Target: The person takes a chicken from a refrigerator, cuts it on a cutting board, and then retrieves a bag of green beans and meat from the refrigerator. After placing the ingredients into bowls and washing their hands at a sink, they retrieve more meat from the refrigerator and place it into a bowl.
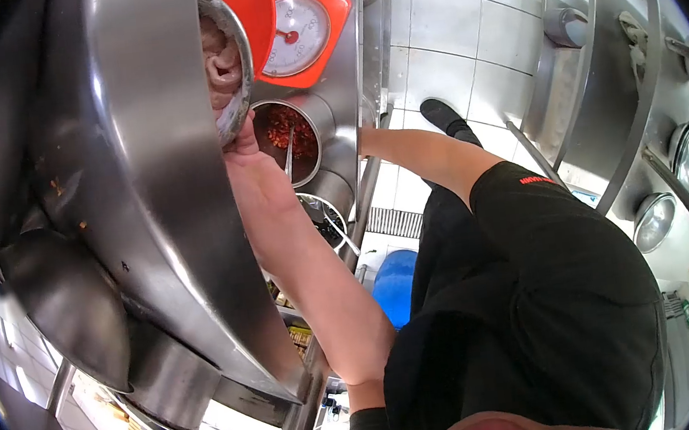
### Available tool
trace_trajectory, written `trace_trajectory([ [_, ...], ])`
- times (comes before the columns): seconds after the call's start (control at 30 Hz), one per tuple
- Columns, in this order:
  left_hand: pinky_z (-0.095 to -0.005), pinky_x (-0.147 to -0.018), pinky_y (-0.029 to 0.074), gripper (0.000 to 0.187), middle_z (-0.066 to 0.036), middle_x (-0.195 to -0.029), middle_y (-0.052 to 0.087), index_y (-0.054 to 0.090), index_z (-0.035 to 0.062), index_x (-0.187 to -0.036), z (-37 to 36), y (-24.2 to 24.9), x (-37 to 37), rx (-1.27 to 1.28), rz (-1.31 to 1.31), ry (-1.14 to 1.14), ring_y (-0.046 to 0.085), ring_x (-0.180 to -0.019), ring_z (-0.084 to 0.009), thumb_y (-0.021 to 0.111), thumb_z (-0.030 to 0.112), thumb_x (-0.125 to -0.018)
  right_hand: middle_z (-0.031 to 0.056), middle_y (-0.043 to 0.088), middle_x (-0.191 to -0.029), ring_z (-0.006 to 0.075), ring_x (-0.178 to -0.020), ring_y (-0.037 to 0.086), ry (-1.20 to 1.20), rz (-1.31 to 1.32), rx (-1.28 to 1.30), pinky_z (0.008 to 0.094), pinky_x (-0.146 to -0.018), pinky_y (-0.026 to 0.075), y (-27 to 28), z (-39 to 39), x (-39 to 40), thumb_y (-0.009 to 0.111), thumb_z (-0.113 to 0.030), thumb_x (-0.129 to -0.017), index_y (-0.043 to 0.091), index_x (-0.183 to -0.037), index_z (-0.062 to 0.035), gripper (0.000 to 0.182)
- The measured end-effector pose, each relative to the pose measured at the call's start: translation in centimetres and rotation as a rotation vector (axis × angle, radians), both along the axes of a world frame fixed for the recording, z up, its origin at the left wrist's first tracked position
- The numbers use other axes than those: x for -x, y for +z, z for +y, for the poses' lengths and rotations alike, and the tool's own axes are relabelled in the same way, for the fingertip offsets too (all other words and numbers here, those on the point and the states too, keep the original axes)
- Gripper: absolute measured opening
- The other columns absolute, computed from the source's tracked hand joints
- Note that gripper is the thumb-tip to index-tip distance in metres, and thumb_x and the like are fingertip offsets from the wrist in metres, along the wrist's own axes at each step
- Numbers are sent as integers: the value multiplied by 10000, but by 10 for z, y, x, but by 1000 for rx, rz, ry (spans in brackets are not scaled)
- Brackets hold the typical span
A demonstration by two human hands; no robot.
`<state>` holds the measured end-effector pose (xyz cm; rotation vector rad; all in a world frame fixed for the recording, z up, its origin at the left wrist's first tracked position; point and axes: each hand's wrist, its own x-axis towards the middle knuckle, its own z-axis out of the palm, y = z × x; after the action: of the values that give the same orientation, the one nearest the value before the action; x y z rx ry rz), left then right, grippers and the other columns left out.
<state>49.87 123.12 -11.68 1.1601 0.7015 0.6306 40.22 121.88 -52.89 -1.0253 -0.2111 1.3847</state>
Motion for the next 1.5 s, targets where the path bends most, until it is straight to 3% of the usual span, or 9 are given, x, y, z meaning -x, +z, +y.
trace_trajectory([
  [0.33,-365,-766,624,351,-202,-1171,617,516,-34,-1178,-10,6,5,200,8,1,685,-900,-287,587,-51,-835,112,654,-1202,238,-1108,587,29,-59,33,393,-943,470,88,-73,-89,677,-384,-919,641,-1247,-44,473],
  [0.5,-340,-663,629,616,-135,-1347,540,445,50,-1384,-95,44,-3,100,97,-181,651,-1071,-254,585,-64,-795,148,672,-1158,219,-982,650,-433,-48,568,359,-810,530,242,-228,-163,750,-340,-897,549,-1310,41,597],
  [0.53,-323,-570,632,583,-126,-1269,570,433,51,-1371,-117,46,-6,-12,35,-202,677,-961,-222,554,-84,-816,154,672,-1112,215,-1014,613,-626,-34,472,424,-836,501,221,-262,-166,737,-508,-869,661,-1163,39,626],
  [0.6,-298,-517,619,628,-127,-1300,543,373,81,-1404,-144,25,-2,74,-13,-353,671,-968,-207,505,-105,-819,124,689,-970,175,-878,626,-869,-64,788,359,-725,498,217,-332,-185,742,-420,-901,654,-1132,60,540],
  [0.77,-301,-536,624,546,-119,-1218,605,380,110,-1356,-222,-48,3,159,62,-648,708,-890,-203,504,-105,-869,13,670,-824,97,-716,553,-1221,-330,567,296,-642,454,370,-418,-174,672,-332,-976,698,-1008,-3,332],
  [0.93,-304,-536,628,513,-129,-1183,612,362,119,-1363,-294,-46,12,150,94,-888,717,-822,-197,523,-63,-911,83,660,-691,227,-696,620,-969,-658,864,416,-664,466,383,-439,-151,569,-414,-1015,641,-919,32,461],
  [1.1,-309,-528,621,509,-118,-1152,605,350,114,-1419,-327,4,50,125,27,-1063,699,-736,-178,524,-8,-956,274,646,-1067,413,-997,655,-738,-1337,1142,463,-840,523,444,-460,-77,630,-395,-944,649,-1119,38,467],
  [1.27,-315,-559,630,584,-137,-1192,581,347,106,-1406,-364,62,115,158,-107,-1310,690,-909,-209,433,-88,-861,232,514,-1294,420,-1142,576,-737,-1350,1523,474,-936,499,496,-484,50,707,-374,-845,597,-1298,-146,519],
  [1.5,-351,-616,644,660,-156,-1228,563,279,108,-1423,-446,73,236,112,-18,-1708,695,-935,-256,434,-58,-803,186,581,-1271,399,-1156,591,-761,-1318,1299,457,-979,494,533,-572,219,746,-217,-762,545,-1354,-160,628],
])
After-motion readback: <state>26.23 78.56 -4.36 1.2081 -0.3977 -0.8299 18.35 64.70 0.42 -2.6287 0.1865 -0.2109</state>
